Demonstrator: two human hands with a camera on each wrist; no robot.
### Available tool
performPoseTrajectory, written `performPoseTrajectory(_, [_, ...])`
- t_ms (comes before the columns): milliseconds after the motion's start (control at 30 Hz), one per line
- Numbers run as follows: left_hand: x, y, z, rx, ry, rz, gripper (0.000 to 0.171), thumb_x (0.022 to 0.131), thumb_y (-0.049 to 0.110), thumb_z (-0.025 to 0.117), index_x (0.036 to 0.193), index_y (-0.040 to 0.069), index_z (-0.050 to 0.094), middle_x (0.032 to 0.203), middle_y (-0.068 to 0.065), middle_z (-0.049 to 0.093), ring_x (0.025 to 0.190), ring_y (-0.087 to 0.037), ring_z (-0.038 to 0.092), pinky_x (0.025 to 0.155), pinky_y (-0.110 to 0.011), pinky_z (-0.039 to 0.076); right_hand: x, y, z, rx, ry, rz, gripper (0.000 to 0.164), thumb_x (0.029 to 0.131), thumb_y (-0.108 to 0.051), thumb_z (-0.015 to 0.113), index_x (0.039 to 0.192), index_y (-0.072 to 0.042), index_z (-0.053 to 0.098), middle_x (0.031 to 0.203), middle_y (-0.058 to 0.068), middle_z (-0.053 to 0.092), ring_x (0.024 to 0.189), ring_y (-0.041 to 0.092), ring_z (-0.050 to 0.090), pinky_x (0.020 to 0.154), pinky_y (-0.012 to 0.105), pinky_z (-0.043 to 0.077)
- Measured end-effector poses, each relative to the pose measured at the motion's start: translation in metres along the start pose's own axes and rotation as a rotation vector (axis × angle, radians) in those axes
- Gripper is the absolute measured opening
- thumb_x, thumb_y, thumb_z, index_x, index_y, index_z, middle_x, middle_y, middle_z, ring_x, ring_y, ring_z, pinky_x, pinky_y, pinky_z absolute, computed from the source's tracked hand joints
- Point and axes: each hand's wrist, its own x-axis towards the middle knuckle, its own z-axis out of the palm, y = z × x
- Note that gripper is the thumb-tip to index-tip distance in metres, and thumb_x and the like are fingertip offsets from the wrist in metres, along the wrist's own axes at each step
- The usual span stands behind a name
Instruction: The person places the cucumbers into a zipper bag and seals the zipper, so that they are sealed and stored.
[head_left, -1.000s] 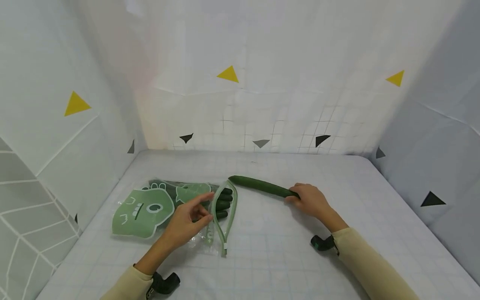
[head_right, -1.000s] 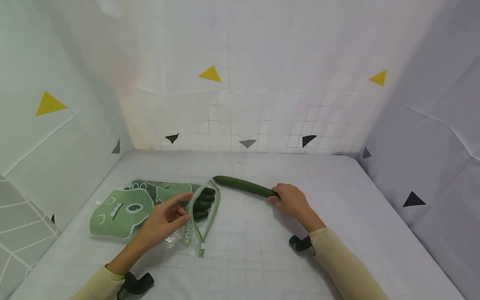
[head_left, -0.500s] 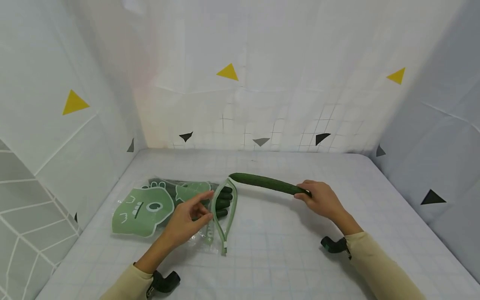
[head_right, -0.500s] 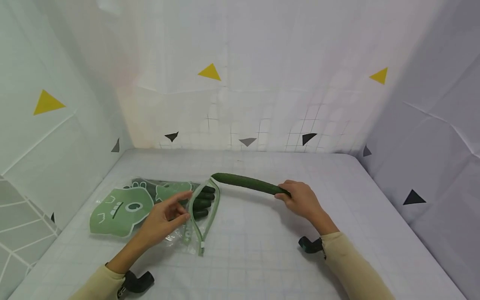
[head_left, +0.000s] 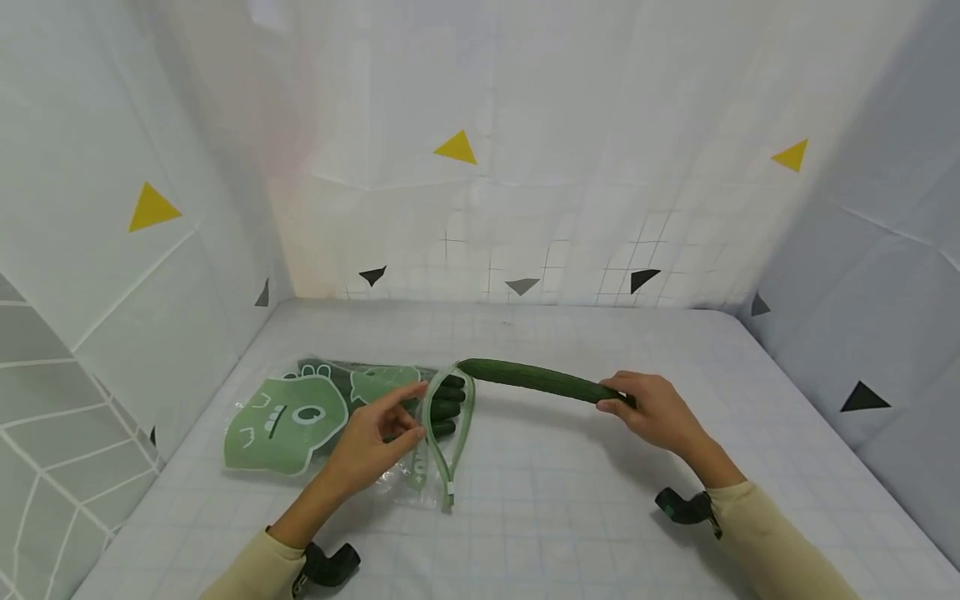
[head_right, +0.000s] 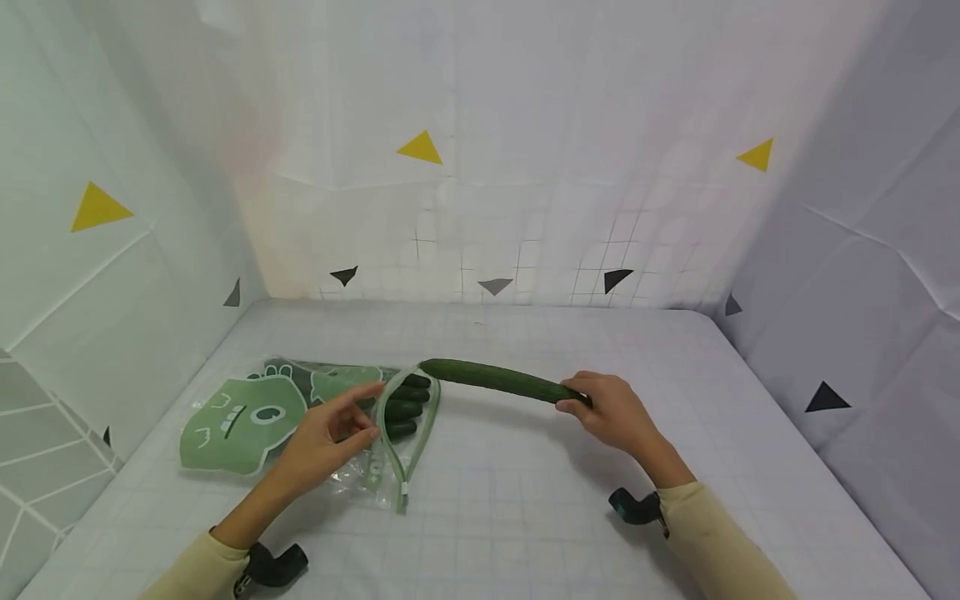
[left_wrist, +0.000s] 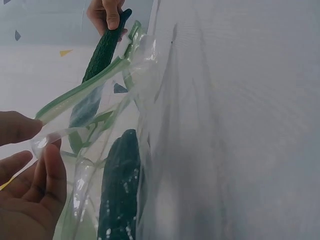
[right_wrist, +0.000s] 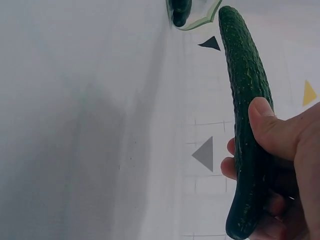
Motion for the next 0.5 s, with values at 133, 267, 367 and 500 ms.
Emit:
performPoseTrajectory(133, [0.000,0.002,0.000,-0.010,0.001,0.015,0.057,0.097,0.004,0.074,0.150,0.006,0.054,0.089,-0.005,0.070,0.077,-0.022,0.070,0.072,-0.035,0.059,0.000,-0.007,-0.002,0.021,-0.003,-0.030,0.027,0.090,-0.013,0.083,0.113,-0.001,0.078,0.100,-0.003,0.072,0.075,0.005,0.060,0.068,0.038,0.053])
performPoseTrajectory(267, [0.001,0.005,0.000,-0.019,0.003,0.023,0.056,0.097,0.003,0.074,0.150,0.004,0.054,0.090,-0.007,0.071,0.077,-0.026,0.070,0.072,-0.035,0.059,0.001,-0.011,-0.005,0.034,-0.034,-0.033,0.027,0.091,-0.013,0.081,0.114,-0.001,0.078,0.096,-0.004,0.070,0.068,0.002,0.052,0.066,0.036,0.051])
performPoseTrajectory(367, [0.001,0.006,-0.001,-0.031,0.004,0.014,0.056,0.097,0.004,0.074,0.150,0.004,0.054,0.091,-0.006,0.070,0.078,-0.026,0.070,0.072,-0.034,0.058,0.002,-0.011,-0.008,0.037,-0.056,-0.029,0.026,0.091,-0.013,0.081,0.114,-0.001,0.078,0.093,-0.007,0.068,0.067,0.002,0.049,0.065,0.035,0.049])
performPoseTrajectory(500, [0.001,0.006,-0.002,-0.073,-0.006,0.002,0.056,0.098,0.004,0.073,0.151,0.005,0.053,0.095,-0.008,0.069,0.079,-0.027,0.069,0.069,-0.033,0.057,0.000,-0.007,-0.012,0.044,-0.052,-0.026,0.024,0.090,-0.012,0.082,0.112,-0.003,0.079,0.089,-0.012,0.065,0.067,0.002,0.047,0.063,0.031,0.046])
